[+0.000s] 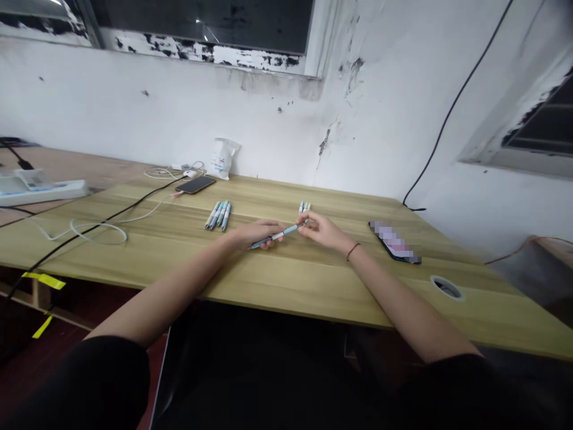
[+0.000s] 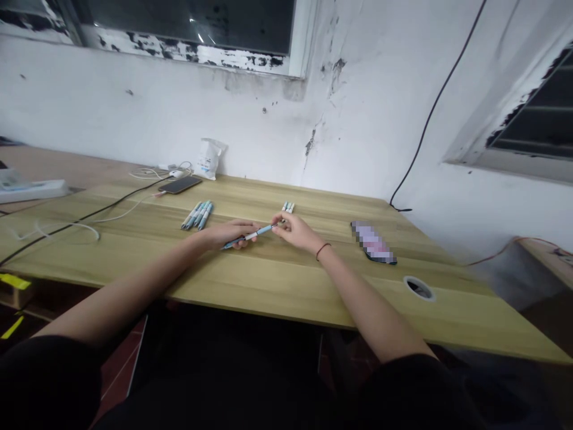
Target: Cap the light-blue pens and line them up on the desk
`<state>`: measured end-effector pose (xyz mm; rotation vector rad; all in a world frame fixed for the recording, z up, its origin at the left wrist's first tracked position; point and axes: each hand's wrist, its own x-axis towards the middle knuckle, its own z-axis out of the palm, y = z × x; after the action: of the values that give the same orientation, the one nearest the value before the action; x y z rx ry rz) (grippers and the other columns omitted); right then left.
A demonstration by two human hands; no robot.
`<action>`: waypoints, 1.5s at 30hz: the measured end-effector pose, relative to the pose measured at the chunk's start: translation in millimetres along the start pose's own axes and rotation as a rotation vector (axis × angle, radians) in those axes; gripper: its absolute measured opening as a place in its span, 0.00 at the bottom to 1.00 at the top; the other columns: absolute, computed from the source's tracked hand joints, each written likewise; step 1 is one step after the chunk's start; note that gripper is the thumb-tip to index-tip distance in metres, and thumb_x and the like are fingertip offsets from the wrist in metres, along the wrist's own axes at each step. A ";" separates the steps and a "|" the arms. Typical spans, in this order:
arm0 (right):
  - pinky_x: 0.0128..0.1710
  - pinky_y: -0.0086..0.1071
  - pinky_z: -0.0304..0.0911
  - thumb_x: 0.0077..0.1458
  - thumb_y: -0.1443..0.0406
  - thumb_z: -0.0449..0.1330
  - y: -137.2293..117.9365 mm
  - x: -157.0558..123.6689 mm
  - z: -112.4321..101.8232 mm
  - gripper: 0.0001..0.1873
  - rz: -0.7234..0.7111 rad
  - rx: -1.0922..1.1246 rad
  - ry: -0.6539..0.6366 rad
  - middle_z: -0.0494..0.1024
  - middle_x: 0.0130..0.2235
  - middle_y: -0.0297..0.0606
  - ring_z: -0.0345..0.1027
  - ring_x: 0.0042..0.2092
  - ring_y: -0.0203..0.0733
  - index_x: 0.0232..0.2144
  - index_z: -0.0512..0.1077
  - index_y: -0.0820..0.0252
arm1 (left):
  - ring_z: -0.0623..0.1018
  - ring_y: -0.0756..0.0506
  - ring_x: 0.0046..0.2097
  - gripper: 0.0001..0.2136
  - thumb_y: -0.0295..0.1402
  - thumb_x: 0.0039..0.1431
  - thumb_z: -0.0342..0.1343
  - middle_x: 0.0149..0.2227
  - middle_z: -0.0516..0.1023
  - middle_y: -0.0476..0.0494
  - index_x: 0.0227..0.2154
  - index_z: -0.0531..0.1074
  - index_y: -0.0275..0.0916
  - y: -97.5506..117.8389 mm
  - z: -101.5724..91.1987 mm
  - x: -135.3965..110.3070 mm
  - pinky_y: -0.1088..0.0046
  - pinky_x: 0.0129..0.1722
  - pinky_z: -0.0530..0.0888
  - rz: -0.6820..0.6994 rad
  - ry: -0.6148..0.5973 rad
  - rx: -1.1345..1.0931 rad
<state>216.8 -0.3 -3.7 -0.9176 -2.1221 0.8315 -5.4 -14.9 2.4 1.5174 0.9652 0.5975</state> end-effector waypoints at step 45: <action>0.26 0.29 0.53 0.56 0.61 0.52 -14.9 -4.6 -0.1 0.12 -0.060 -0.394 0.059 0.70 0.24 0.34 0.59 0.25 0.35 0.29 0.72 0.61 | 0.74 0.47 0.37 0.12 0.39 0.56 0.54 0.38 0.78 0.44 0.39 0.75 0.39 3.0 -6.3 -0.9 0.76 0.36 0.66 0.497 0.271 0.790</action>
<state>213.9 -12.1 6.1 -1.0536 -2.2905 0.3544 -10.4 -12.1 6.7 2.4705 1.0988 0.8409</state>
